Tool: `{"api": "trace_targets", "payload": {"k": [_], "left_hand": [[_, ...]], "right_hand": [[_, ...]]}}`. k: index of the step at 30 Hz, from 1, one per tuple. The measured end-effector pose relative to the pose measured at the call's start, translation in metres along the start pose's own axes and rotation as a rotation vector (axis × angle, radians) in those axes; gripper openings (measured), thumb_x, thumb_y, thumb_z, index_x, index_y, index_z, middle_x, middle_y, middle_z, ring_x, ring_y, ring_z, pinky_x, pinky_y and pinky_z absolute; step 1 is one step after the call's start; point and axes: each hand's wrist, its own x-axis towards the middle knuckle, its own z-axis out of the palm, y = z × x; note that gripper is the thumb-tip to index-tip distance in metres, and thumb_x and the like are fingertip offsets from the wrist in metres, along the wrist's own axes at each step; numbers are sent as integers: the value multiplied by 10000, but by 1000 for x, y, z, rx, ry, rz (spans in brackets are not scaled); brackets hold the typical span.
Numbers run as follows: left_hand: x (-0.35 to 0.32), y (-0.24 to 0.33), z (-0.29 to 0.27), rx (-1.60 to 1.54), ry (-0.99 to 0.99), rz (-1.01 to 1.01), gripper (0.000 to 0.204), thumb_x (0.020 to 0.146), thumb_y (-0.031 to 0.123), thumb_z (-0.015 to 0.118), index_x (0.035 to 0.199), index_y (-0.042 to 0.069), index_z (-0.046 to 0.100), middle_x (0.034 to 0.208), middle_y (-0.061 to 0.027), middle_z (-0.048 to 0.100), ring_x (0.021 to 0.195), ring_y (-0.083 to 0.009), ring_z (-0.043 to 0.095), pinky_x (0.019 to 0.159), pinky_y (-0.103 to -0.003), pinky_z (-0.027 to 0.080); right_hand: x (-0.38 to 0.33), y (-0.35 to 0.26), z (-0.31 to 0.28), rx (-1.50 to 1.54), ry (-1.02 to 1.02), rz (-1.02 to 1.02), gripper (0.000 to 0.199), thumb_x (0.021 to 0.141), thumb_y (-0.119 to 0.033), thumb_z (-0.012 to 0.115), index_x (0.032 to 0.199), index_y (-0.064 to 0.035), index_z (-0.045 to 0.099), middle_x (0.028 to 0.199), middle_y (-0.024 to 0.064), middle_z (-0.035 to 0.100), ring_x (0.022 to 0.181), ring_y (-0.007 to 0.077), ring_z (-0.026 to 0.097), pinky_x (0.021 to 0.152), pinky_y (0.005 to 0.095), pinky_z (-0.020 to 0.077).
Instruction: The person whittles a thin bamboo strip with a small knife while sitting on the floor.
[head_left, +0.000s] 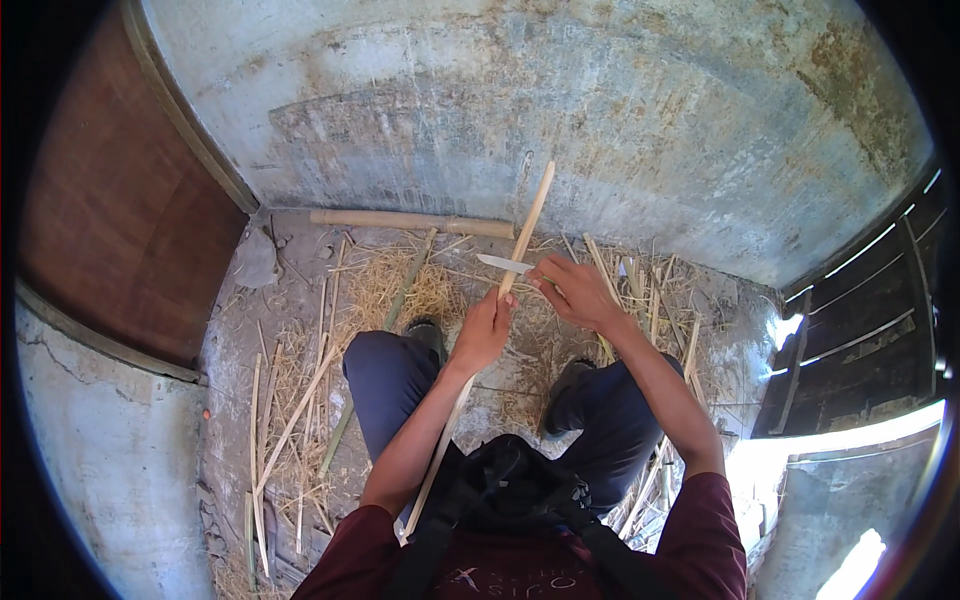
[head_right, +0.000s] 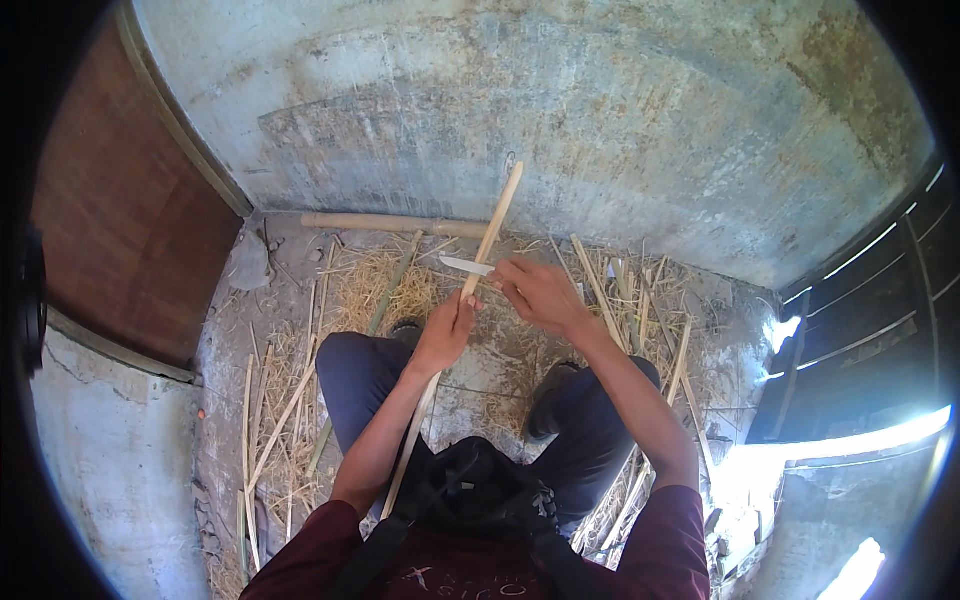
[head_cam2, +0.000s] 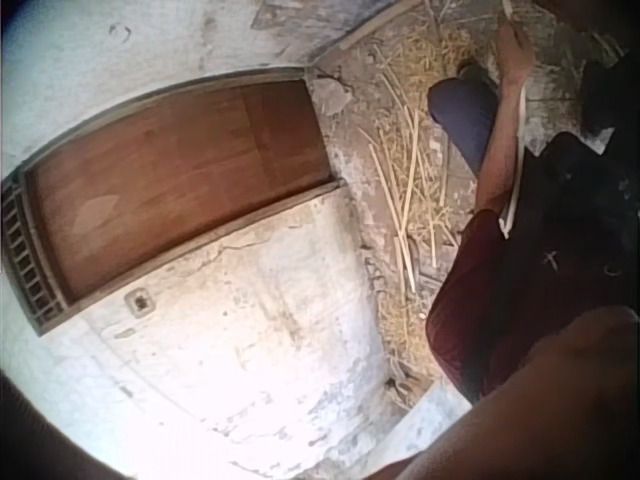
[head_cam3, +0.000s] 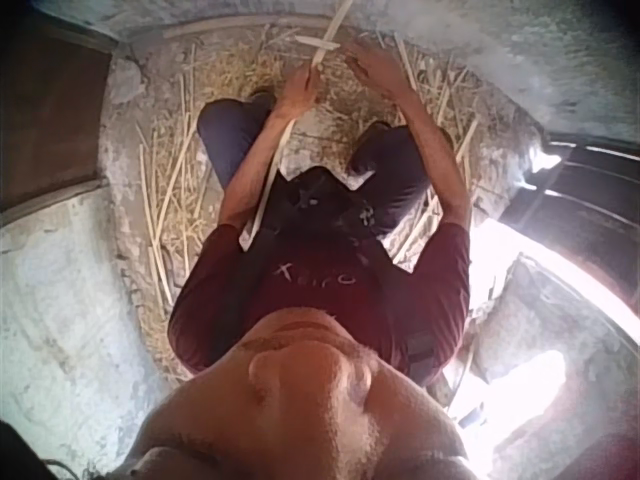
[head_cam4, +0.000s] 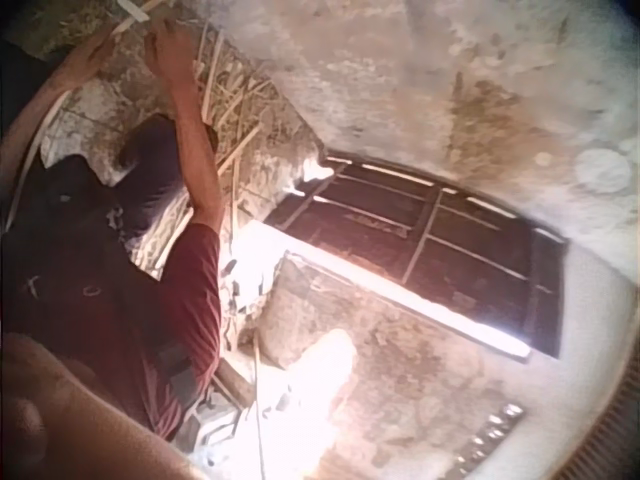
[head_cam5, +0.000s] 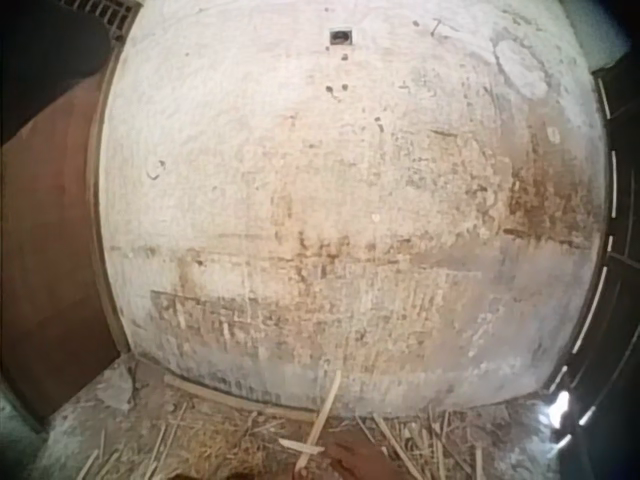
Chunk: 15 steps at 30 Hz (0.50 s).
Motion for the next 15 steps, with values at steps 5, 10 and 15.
{"api": "trace_targets", "payload": {"k": [5,10,15], "left_hand": [[-2,-1,-1,-32,-22,-10,297,1159,232,456,1078,0,623,717,-114,565,640,-245,568,633,-414,446],[-1,-7,4,-69,-92,-17,309,1172,280,459,1085,33,623,744,4,513,649,-94,470,604,-313,399],[-4,-10,5,-52,-70,-18,281,1153,227,455,1082,12,623,716,-78,549,622,-202,535,616,-393,432]], "right_hand": [[-3,-3,1,20,-22,-1,151,1004,-110,677,1155,-117,682,965,127,649,788,396,665,661,493,525],[-1,15,-7,22,93,80,166,993,-96,692,1157,-121,693,1008,124,673,808,379,689,677,484,546],[-3,11,-5,29,26,21,183,964,-56,701,1137,-111,684,1022,135,685,870,379,705,702,487,551]]}}
